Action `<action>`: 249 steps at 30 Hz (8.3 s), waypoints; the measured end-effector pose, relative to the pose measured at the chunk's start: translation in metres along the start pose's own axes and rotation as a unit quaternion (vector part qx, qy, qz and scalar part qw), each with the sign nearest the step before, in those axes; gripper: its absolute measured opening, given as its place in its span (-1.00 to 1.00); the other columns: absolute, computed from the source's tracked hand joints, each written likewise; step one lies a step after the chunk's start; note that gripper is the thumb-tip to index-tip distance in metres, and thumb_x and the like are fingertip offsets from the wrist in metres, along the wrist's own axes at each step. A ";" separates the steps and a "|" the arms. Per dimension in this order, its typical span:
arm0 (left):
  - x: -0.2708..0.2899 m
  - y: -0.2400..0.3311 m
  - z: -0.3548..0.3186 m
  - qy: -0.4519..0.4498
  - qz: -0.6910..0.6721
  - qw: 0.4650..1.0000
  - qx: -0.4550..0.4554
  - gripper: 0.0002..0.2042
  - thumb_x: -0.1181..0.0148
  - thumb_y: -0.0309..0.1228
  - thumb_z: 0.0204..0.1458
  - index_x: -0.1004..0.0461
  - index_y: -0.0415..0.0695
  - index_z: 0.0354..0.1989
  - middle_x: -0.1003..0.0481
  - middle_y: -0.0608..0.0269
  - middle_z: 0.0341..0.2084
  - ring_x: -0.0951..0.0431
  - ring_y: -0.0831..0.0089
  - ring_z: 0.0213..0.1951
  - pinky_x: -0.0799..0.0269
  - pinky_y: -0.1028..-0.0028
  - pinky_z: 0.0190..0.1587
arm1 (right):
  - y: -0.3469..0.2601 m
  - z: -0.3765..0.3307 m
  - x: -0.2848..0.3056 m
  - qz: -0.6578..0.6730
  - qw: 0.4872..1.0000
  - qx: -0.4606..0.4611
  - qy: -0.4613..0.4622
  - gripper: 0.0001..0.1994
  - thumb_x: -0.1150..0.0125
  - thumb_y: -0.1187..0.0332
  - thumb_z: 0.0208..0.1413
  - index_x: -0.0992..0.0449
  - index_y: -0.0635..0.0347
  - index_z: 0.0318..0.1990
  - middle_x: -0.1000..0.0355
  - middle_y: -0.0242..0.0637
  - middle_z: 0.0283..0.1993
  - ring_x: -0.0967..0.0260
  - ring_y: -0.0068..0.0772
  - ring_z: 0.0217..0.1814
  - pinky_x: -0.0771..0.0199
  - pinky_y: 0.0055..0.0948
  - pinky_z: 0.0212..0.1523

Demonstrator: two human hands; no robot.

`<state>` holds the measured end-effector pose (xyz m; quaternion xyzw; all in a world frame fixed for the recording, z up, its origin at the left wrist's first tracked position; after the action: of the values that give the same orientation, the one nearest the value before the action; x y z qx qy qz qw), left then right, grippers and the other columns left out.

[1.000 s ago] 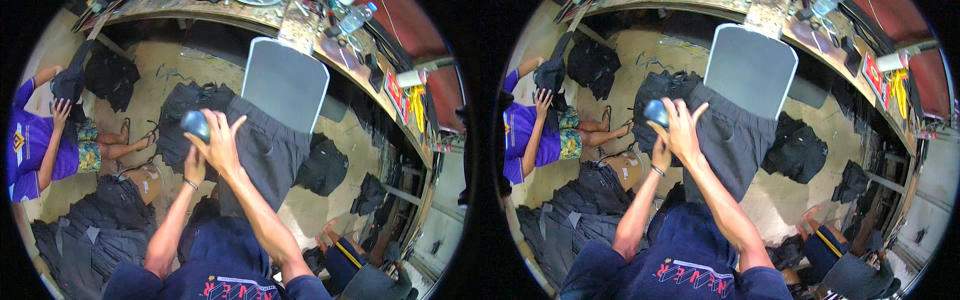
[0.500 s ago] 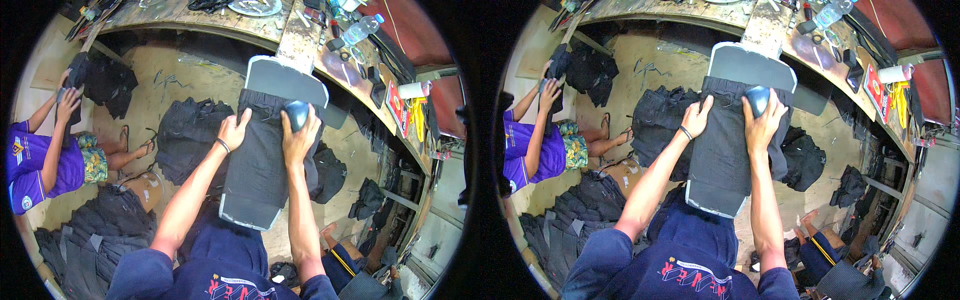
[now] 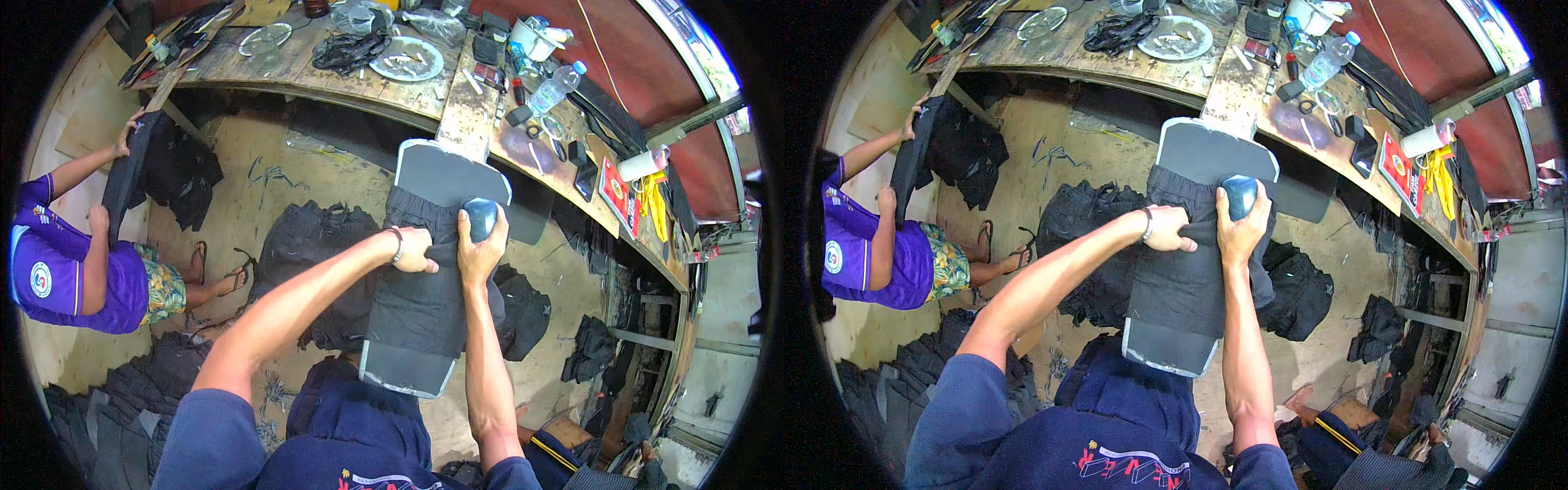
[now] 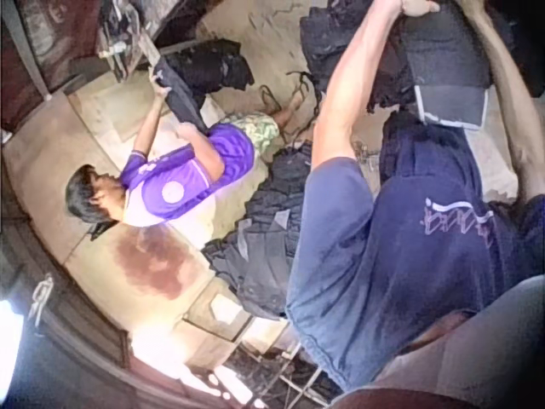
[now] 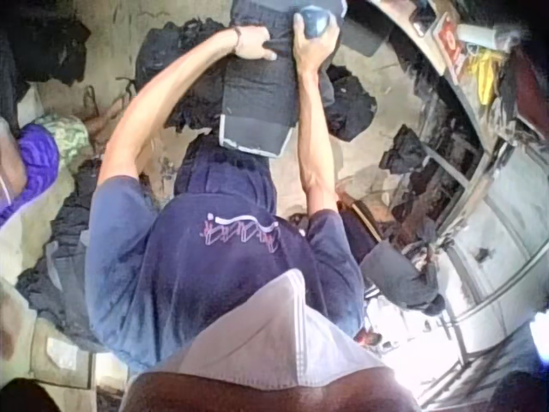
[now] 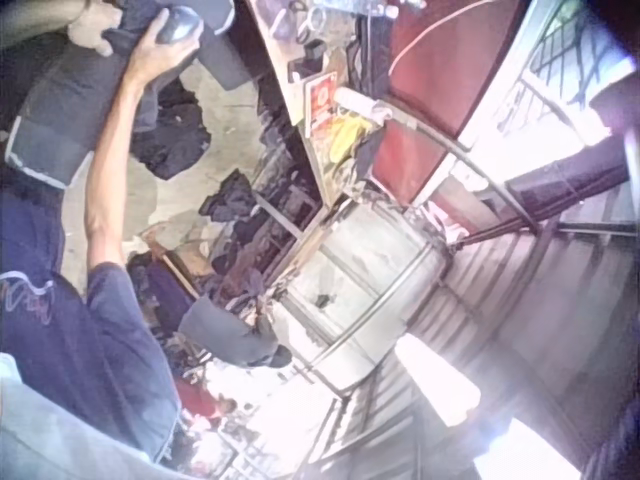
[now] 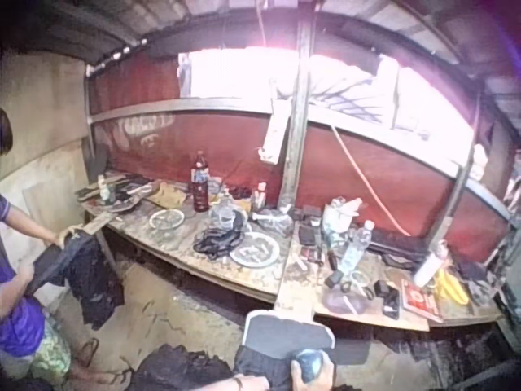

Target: The person irons black shorts on a small ironing board using a handheld iron. They repeatedly flip the garment and press different sections, including the waistband and legs, while another person works nearby.

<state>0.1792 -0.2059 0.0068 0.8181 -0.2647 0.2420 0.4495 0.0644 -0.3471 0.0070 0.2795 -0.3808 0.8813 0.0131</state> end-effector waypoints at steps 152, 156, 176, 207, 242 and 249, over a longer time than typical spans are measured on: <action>-0.050 -0.320 -0.075 0.473 -0.274 0.758 0.356 -0.73 -0.22 -0.23 0.32 -0.70 -0.18 -0.19 -0.71 0.09 -0.31 -0.67 0.15 -0.31 -0.58 0.06 -0.18 | -0.216 -0.230 0.163 0.141 0.610 0.028 -0.779 -0.58 -0.24 0.01 0.36 -0.51 0.07 0.18 -0.68 0.07 -0.22 -0.68 0.27 -0.22 -0.70 0.18 -0.24; -0.024 -0.336 -0.074 0.417 -0.392 0.770 0.282 -0.59 -0.22 -0.11 0.33 -0.65 -0.23 0.08 -0.64 -0.17 0.11 -0.62 -0.06 0.19 -0.50 0.06 0.24 | -0.200 -0.219 0.167 0.029 0.690 -0.055 -0.721 -0.63 -0.24 0.03 0.35 -0.51 0.03 0.15 -0.68 0.02 -0.26 -0.66 0.26 -0.23 -0.66 0.17 -0.27; -0.218 0.048 -0.273 0.102 0.068 0.980 -0.154 -0.59 -0.35 0.17 0.21 -0.62 0.05 -0.32 -0.56 0.40 -0.37 -0.55 0.38 -0.10 -0.24 -0.07 0.22 | -0.095 -0.263 0.202 -0.205 0.637 -0.187 -0.720 -0.24 -0.30 -0.32 0.21 -0.51 0.01 0.39 -0.72 0.12 -0.06 -0.70 0.20 0.06 -0.64 0.16 0.14; -0.028 0.054 0.072 0.375 0.169 0.903 -0.128 -0.09 -0.09 0.27 0.30 -0.13 -0.08 0.66 -0.07 0.01 0.67 0.08 0.07 0.70 0.28 -0.39 0.61 | 0.044 0.017 0.114 -0.086 0.813 -0.254 -0.516 -0.26 -0.08 -0.30 0.44 -0.69 0.39 0.04 -0.68 0.22 -0.10 -0.71 0.07 0.05 -0.61 -0.07 0.09; 0.075 -0.002 0.098 0.341 0.267 0.892 -0.127 0.00 -0.58 0.35 -0.38 -0.56 0.18 0.35 -0.15 0.13 0.60 0.09 0.03 0.68 0.45 -0.67 0.52 | -0.077 -0.011 -0.019 -0.137 0.946 0.099 -0.277 -0.57 -0.62 0.09 -0.08 -0.55 0.18 -0.26 -0.44 -0.16 -0.27 -0.44 -0.04 -0.17 -0.50 -0.07 -0.19; 0.073 -0.004 0.097 0.345 0.156 0.913 -0.154 0.00 -0.52 0.46 -0.41 -0.61 0.12 0.27 -0.17 0.14 0.59 0.05 0.03 0.66 0.46 -0.72 0.50 | -0.110 -0.063 0.019 -0.006 0.910 0.121 -0.396 -0.58 -0.67 0.12 -0.24 -0.58 0.11 -0.29 -0.39 -0.18 -0.38 -0.43 -0.07 -0.31 -0.50 -0.07 -0.28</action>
<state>0.2515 -0.3035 0.0038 0.5527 -0.2513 0.5329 0.5894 0.0444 -0.2301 0.0545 0.6074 -0.2434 0.7376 -0.1669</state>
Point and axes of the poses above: each hand's wrist, its own z-axis towards the middle knuckle, its own x-axis out of the back of the hand, y = z × x, the point moved 4 cm from there along z, towards the middle knuckle
